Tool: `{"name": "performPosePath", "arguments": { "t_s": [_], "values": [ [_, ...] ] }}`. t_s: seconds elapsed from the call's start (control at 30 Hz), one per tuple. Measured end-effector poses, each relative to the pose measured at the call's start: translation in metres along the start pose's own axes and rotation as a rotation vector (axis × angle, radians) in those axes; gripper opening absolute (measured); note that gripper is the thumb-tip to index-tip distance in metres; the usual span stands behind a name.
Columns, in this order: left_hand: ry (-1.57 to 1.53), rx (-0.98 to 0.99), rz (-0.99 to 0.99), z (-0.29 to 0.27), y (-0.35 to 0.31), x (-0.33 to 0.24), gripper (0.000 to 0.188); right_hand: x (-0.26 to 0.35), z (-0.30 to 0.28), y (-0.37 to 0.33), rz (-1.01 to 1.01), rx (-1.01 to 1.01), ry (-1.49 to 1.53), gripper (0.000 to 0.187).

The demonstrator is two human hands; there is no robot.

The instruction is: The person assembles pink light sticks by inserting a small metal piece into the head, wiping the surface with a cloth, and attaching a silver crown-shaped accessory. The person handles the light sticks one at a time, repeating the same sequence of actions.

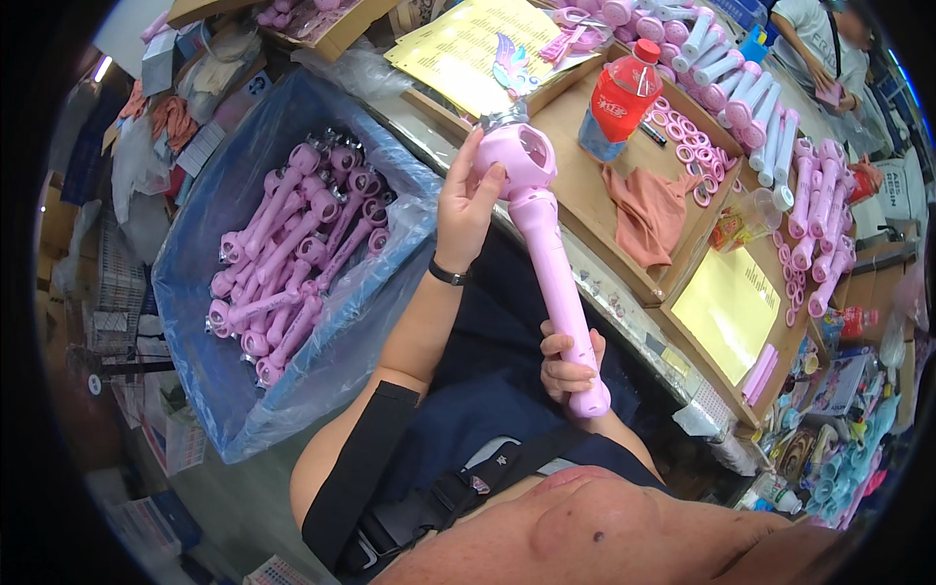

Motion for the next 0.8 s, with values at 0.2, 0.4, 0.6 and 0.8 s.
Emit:
{"name": "performPosePath", "arguments": {
  "t_s": [0.2, 0.4, 0.6, 0.8],
  "values": [
    [0.003, 0.064, -0.036, -0.001, 0.001, -0.006, 0.054, -0.005, -0.002, 0.0, -0.002, 0.059, 0.062, 0.036],
    [0.007, 0.037, -0.022, -0.001, -0.001, -0.005, 0.054, -0.003, -0.003, -0.001, 0.002, 0.038, 0.036, 0.038],
    [0.175, -0.001, 0.043, 0.004, -0.005, 0.002, 0.068, 0.0, 0.004, -0.009, 0.069, -0.032, -0.076, 0.056],
    [0.454, -0.075, 0.133, -0.003, -0.007, 0.009, 0.059, -0.005, 0.018, -0.013, 0.102, -0.074, -0.111, 0.064]
  ]
}}
Point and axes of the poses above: each hand's wrist, its own y-axis towards the middle knuckle, its own z-axis out of the palm, x = y × z, the point moved 1 cm from there along y, towards the middle knuckle, and after that the axes turned 15 degrees about x, right-handed, at the moved point
